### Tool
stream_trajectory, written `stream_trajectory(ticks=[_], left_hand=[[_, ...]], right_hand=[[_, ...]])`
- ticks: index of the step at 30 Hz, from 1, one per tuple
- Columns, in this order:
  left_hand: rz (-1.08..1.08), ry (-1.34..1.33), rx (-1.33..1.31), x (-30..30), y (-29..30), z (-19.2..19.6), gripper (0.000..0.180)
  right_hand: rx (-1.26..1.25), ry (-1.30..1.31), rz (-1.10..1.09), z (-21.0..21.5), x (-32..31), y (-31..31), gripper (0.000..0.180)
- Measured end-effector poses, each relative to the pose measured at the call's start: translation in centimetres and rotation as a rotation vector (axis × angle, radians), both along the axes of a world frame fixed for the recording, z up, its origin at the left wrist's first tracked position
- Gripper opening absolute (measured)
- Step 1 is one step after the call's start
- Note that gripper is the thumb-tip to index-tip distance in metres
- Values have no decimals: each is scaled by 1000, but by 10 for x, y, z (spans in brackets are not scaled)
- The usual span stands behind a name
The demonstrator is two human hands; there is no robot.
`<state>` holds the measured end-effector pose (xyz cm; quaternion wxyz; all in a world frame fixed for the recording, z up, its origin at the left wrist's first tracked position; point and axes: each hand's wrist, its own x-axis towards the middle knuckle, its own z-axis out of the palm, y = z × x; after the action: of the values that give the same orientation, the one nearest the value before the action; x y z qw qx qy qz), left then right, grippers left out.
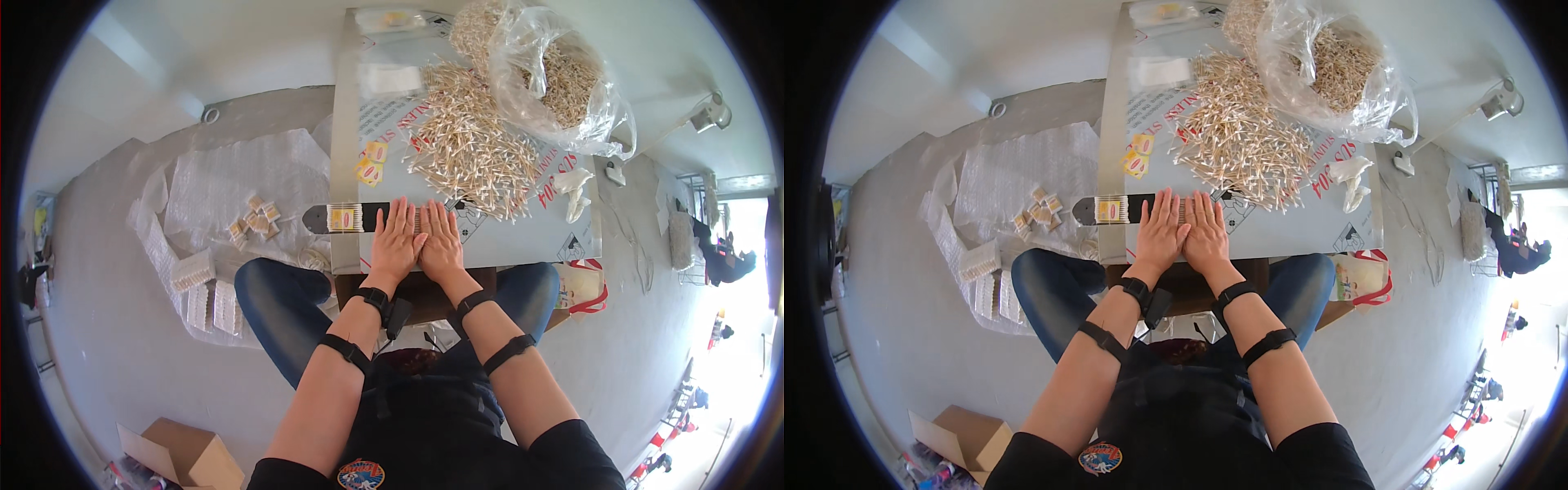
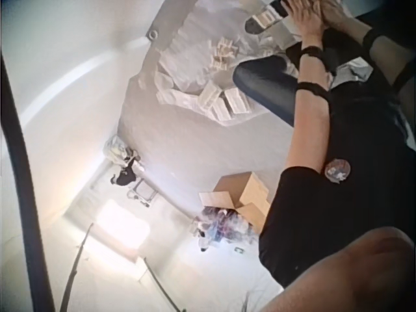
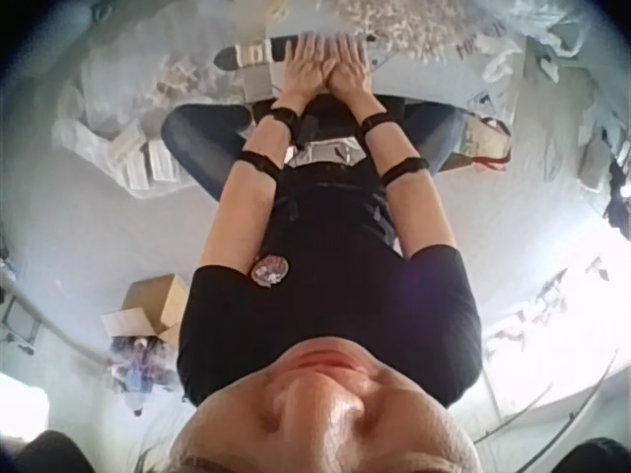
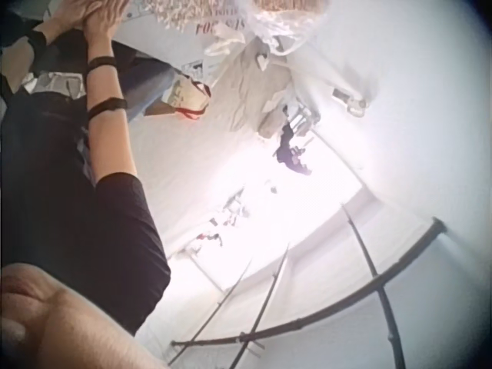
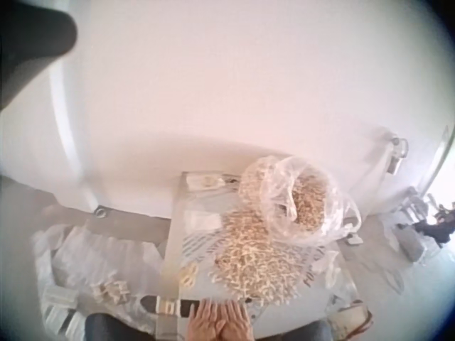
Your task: The person is assembling small medical or hygiene components by hand at a workstation.
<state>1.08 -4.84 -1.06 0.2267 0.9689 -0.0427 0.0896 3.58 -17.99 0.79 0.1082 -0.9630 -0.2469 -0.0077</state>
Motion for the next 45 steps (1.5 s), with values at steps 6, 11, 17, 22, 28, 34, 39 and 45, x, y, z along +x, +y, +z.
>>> stream_trajectory(ticks=[6,11,17,22,28,34,39,45], left_hand=[[33,-3,30,-5,-3,4,61],[-62,-28,46,-3,-2,6,62],[-69,41,7,-2,-2,5,65],[-80,66,59,-8,4,4,66],[-86,117,147,-6,3,13,67],[-70,143,125,-7,1,18,70],[-70,110,136,-7,0,14,70],[-45,129,160,-7,1,17,69]], right_hand=[[-21,49,-28,3,-2,2,57],[69,31,-15,1,0,-3,59],[82,-12,9,0,1,-3,61],[93,21,-12,3,-4,-6,62],[412,-29,-137,11,11,-17,45],[280,-89,-240,18,41,-19,39],[405,-116,-141,4,44,-30,26],[482,-80,-105,8,49,-20,13]])
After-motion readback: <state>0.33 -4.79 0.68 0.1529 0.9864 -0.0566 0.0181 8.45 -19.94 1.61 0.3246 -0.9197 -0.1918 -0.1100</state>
